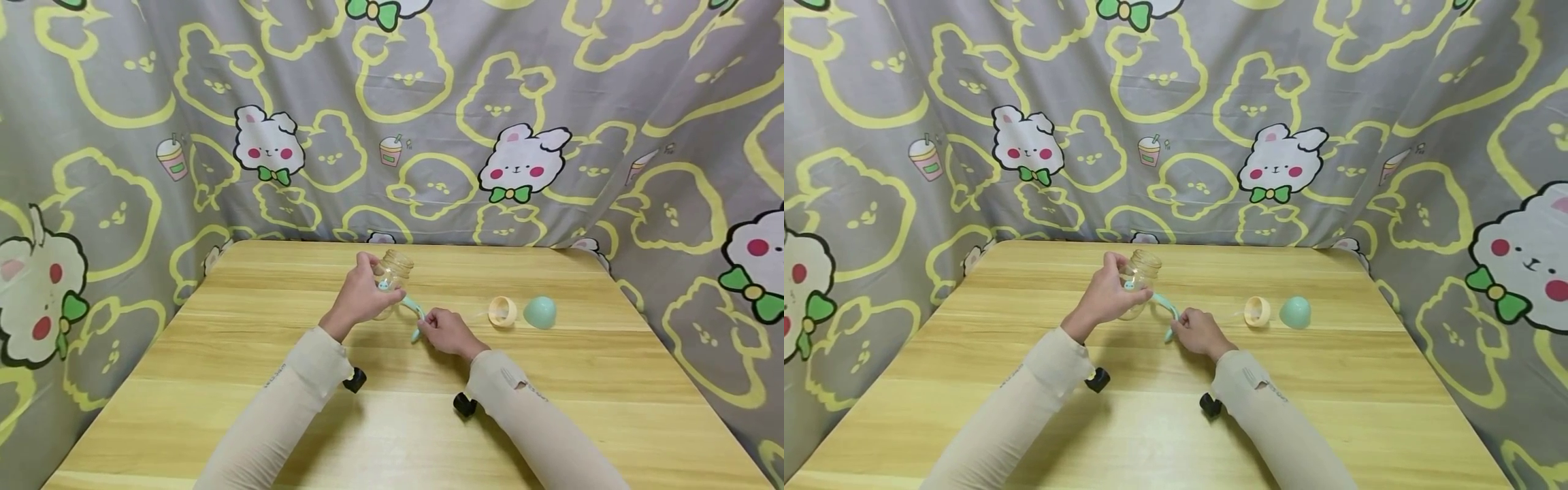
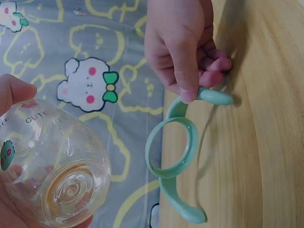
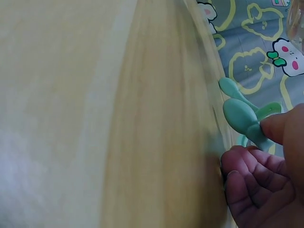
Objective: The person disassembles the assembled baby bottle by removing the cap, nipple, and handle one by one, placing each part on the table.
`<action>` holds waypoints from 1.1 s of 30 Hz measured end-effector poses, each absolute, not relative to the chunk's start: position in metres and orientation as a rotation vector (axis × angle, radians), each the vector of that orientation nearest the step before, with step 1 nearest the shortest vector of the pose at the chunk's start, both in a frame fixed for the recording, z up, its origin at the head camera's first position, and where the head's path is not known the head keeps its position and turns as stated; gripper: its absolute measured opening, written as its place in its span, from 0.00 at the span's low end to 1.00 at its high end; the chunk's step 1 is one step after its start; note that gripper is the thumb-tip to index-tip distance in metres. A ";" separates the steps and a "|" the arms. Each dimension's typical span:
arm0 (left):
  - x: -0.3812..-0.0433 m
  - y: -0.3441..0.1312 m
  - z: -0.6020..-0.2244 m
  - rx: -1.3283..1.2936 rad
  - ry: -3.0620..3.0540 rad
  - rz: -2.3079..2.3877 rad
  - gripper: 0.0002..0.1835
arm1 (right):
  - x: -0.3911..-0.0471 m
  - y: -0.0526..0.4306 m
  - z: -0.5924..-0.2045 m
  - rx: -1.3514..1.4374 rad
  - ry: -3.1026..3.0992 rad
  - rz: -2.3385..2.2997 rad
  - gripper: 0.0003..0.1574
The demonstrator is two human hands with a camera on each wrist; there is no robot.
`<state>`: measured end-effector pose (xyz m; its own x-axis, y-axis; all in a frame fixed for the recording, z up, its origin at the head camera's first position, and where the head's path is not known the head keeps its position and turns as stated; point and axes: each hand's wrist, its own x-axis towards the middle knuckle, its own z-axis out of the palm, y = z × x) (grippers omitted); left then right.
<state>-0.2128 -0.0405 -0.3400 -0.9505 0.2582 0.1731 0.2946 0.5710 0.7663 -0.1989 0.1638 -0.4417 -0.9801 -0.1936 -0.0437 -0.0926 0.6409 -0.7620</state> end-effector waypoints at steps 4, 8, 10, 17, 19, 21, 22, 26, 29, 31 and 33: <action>-0.214 -0.041 -0.342 -0.484 -2.742 -1.359 0.39 | -0.202 0.163 -0.445 -0.230 2.750 -1.237 0.12; -0.215 -0.042 -0.342 -0.485 -2.736 -1.380 0.40 | -0.203 0.162 -0.444 -0.222 2.767 -1.216 0.13; -0.215 -0.042 -0.342 -0.485 -2.733 -1.394 0.40 | -0.203 0.162 -0.443 -0.222 2.771 -1.216 0.13; -0.213 -0.043 -0.343 -0.473 -2.727 -1.389 0.39 | -0.202 0.163 -0.444 -0.242 2.788 -1.187 0.13; -0.213 -0.043 -0.344 -0.475 -2.724 -1.394 0.39 | -0.201 0.163 -0.444 -0.243 2.790 -1.183 0.13; -0.213 -0.044 -0.345 -0.481 -2.718 -1.405 0.39 | -0.200 0.164 -0.443 -0.240 2.791 -1.186 0.13; -0.213 -0.044 -0.345 -0.484 -2.718 -1.403 0.39 | -0.200 0.164 -0.443 -0.238 2.787 -1.189 0.13; -0.212 -0.045 -0.345 -0.483 -2.714 -1.392 0.40 | -0.197 0.164 -0.440 -0.234 2.757 -1.209 0.13; -0.212 -0.046 -0.345 -0.480 -2.716 -1.376 0.39 | -0.195 0.165 -0.437 -0.228 2.748 -1.218 0.13; -0.212 -0.047 -0.345 -0.479 -2.716 -1.371 0.39 | -0.195 0.166 -0.436 -0.226 2.759 -1.217 0.13; -0.212 -0.048 -0.345 -0.474 -2.711 -1.379 0.40 | -0.195 0.167 -0.436 -0.231 2.781 -1.210 0.12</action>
<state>-0.2118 -0.0477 -0.3446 -0.9506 0.2431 0.1931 0.2992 0.5515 0.7787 -0.1952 0.1667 -0.4362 -0.9835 -0.1781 -0.0314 -0.0985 0.6729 -0.7331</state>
